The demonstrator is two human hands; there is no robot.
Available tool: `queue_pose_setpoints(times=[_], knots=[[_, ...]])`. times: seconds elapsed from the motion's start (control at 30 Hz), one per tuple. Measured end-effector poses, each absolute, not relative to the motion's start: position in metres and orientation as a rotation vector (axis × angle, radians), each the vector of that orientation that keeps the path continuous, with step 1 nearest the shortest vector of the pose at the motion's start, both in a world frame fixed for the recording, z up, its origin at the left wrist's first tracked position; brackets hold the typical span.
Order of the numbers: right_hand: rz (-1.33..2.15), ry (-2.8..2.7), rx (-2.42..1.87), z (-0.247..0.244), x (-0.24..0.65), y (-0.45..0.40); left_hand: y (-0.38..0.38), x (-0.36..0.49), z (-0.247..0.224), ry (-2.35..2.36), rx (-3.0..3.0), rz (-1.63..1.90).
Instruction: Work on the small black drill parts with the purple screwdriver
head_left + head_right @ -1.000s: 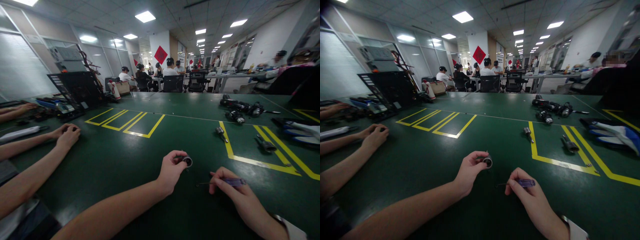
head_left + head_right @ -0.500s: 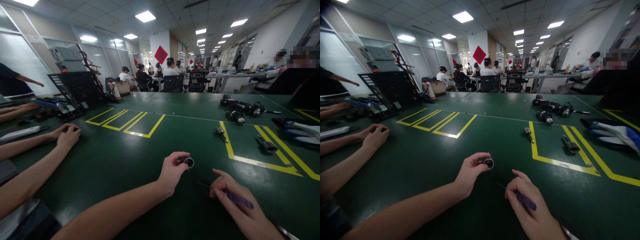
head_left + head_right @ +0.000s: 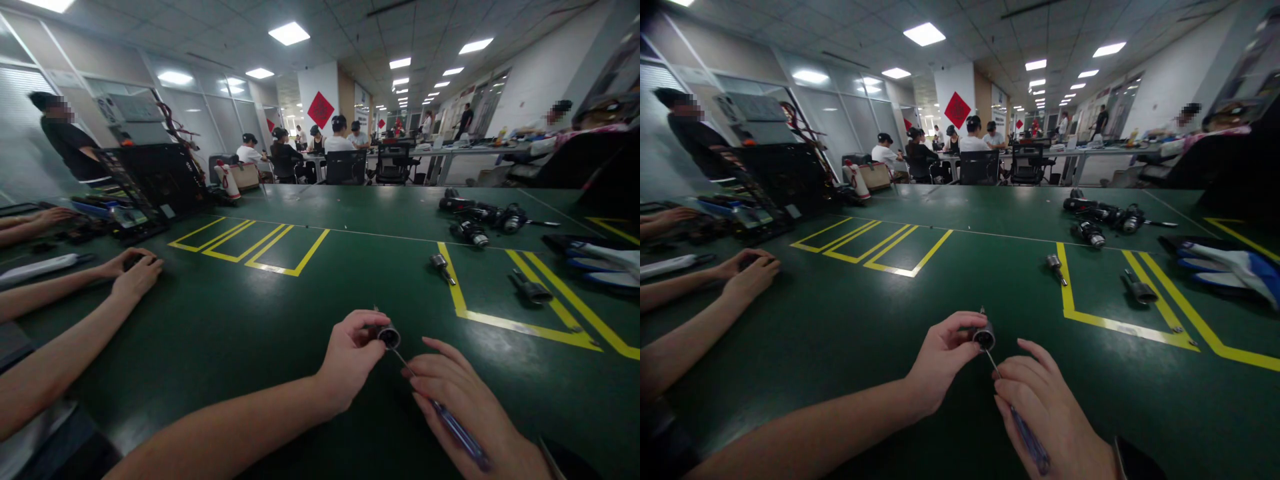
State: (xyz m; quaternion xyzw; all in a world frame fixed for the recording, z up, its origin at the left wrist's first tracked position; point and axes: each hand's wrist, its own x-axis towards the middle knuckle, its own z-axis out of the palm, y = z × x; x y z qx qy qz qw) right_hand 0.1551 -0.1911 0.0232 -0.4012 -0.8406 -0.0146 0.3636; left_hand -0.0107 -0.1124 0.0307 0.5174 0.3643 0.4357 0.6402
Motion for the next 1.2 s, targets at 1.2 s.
queue_pose_setpoints(times=[1.2], knots=[[-0.185, -2.171, -0.986, 0.04, 0.145, -0.193, -0.109, -0.008, 0.026, 0.822, 1.251, 1.033]])
